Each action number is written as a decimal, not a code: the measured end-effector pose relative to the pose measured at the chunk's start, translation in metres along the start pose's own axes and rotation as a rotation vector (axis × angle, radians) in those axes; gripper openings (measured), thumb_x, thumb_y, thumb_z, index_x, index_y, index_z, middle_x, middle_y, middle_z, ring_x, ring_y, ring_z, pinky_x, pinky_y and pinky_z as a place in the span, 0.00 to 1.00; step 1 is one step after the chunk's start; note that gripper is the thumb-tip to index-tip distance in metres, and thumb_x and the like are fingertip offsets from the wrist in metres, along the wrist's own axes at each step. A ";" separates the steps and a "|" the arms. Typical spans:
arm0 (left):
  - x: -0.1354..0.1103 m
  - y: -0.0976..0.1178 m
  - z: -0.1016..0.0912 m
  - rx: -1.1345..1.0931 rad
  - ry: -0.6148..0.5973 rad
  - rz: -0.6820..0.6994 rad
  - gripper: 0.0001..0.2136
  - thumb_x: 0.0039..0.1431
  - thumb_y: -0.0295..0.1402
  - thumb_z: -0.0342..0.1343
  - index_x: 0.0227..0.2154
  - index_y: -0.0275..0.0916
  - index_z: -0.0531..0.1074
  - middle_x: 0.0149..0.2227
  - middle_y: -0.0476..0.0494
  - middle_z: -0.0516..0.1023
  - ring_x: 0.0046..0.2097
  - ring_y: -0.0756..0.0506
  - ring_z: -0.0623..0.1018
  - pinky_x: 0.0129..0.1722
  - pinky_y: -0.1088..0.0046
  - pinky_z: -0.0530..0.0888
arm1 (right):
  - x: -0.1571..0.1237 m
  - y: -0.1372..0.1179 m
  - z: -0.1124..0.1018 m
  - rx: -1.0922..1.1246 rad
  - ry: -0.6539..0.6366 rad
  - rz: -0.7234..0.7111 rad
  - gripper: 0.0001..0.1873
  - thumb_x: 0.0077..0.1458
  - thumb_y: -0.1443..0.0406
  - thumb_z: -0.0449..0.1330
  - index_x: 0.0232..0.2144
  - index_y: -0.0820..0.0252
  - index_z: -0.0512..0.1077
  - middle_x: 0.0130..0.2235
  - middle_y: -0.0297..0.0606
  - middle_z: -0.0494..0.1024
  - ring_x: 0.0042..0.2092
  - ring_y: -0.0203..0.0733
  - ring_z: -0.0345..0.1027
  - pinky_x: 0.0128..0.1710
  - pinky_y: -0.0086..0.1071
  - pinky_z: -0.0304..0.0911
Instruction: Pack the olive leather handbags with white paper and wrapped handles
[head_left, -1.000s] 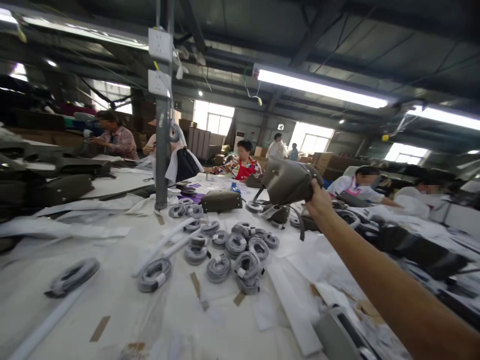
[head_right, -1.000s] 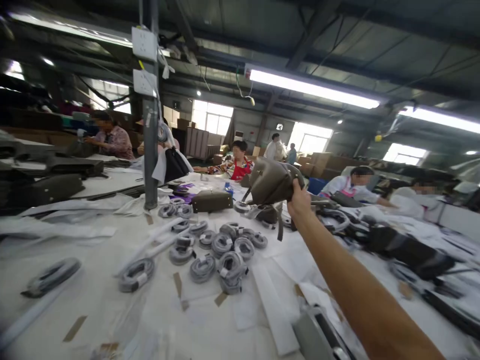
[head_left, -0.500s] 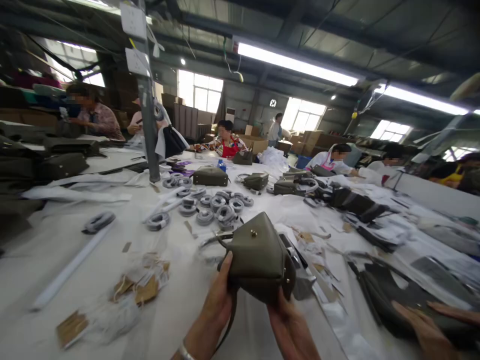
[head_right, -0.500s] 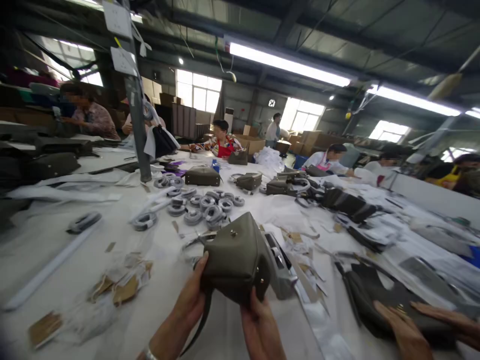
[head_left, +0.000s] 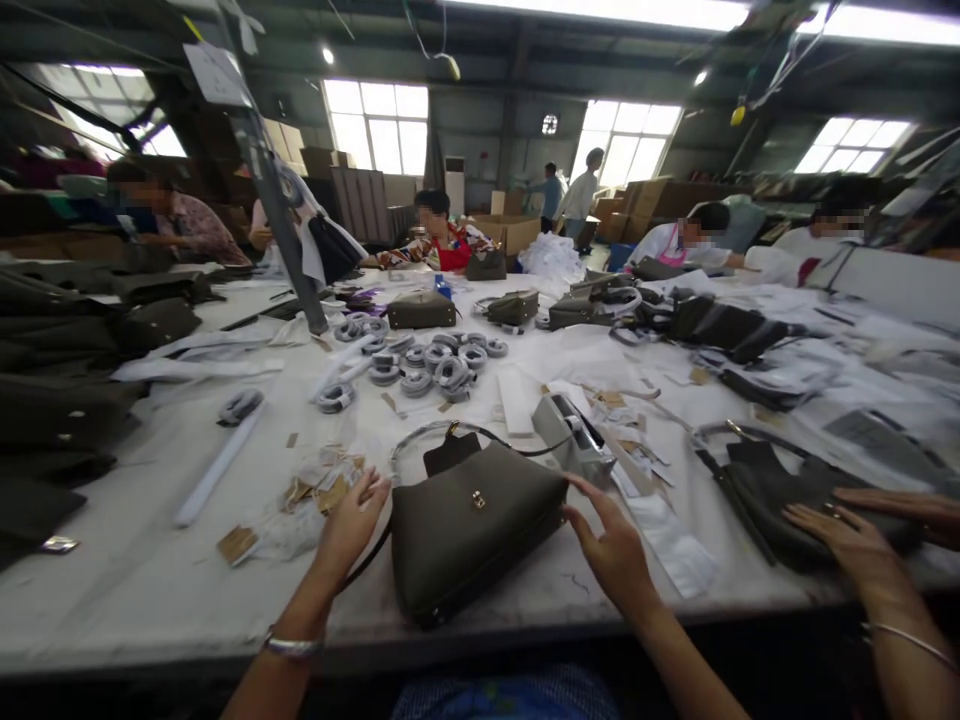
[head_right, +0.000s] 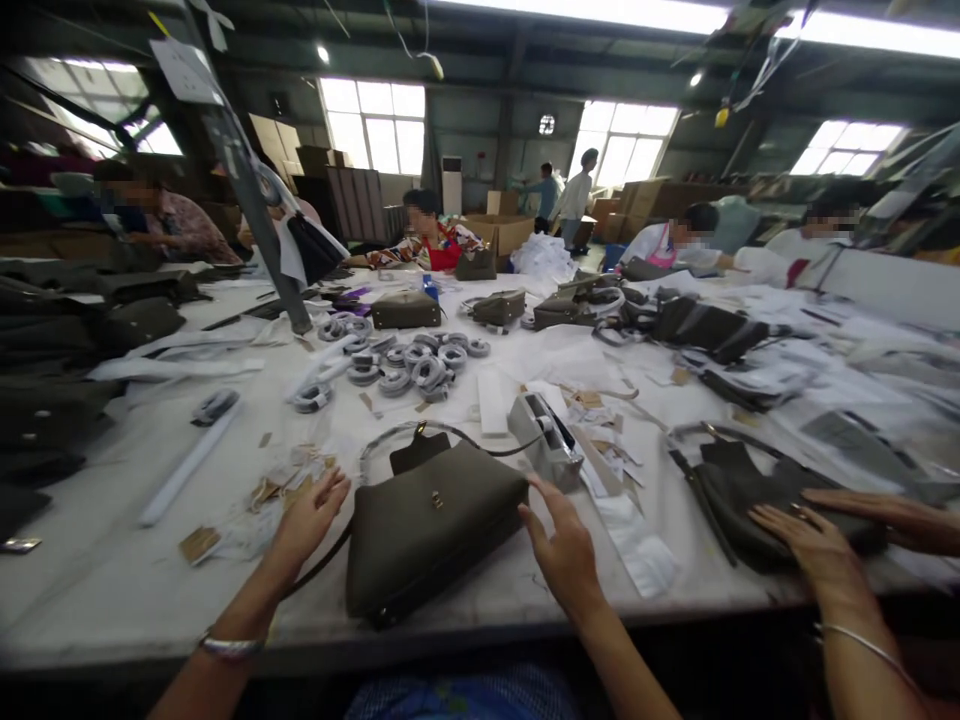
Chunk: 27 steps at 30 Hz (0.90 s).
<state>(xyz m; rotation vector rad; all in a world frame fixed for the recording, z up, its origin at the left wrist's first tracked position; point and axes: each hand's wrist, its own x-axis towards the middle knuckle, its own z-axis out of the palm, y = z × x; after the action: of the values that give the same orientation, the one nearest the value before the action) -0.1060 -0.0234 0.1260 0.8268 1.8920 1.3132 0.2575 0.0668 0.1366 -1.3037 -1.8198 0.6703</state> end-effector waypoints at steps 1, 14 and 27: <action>-0.010 -0.002 0.003 0.024 0.031 0.033 0.29 0.58 0.50 0.57 0.57 0.36 0.67 0.64 0.32 0.64 0.65 0.34 0.65 0.62 0.53 0.64 | 0.007 0.006 0.005 0.002 0.006 -0.043 0.30 0.57 0.48 0.59 0.58 0.52 0.69 0.63 0.41 0.67 0.65 0.54 0.58 0.66 0.51 0.51; -0.087 -0.021 0.003 0.346 0.050 0.298 0.25 0.64 0.51 0.49 0.56 0.41 0.71 0.62 0.41 0.69 0.65 0.38 0.64 0.67 0.56 0.57 | -0.048 -0.017 -0.010 -0.049 -0.311 0.016 0.28 0.57 0.51 0.62 0.58 0.46 0.66 0.56 0.40 0.74 0.52 0.54 0.73 0.51 0.46 0.70; -0.067 0.056 0.064 0.981 -0.281 0.707 0.13 0.64 0.42 0.53 0.31 0.40 0.75 0.36 0.43 0.77 0.39 0.43 0.76 0.38 0.69 0.70 | -0.065 -0.016 0.026 -0.135 -0.205 -0.260 0.30 0.60 0.56 0.61 0.63 0.51 0.64 0.65 0.43 0.63 0.65 0.53 0.57 0.64 0.48 0.58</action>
<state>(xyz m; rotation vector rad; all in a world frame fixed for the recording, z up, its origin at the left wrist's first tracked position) -0.0091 -0.0283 0.1748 2.1867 2.0386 0.4461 0.2380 0.0009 0.1163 -1.0870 -2.1880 0.5625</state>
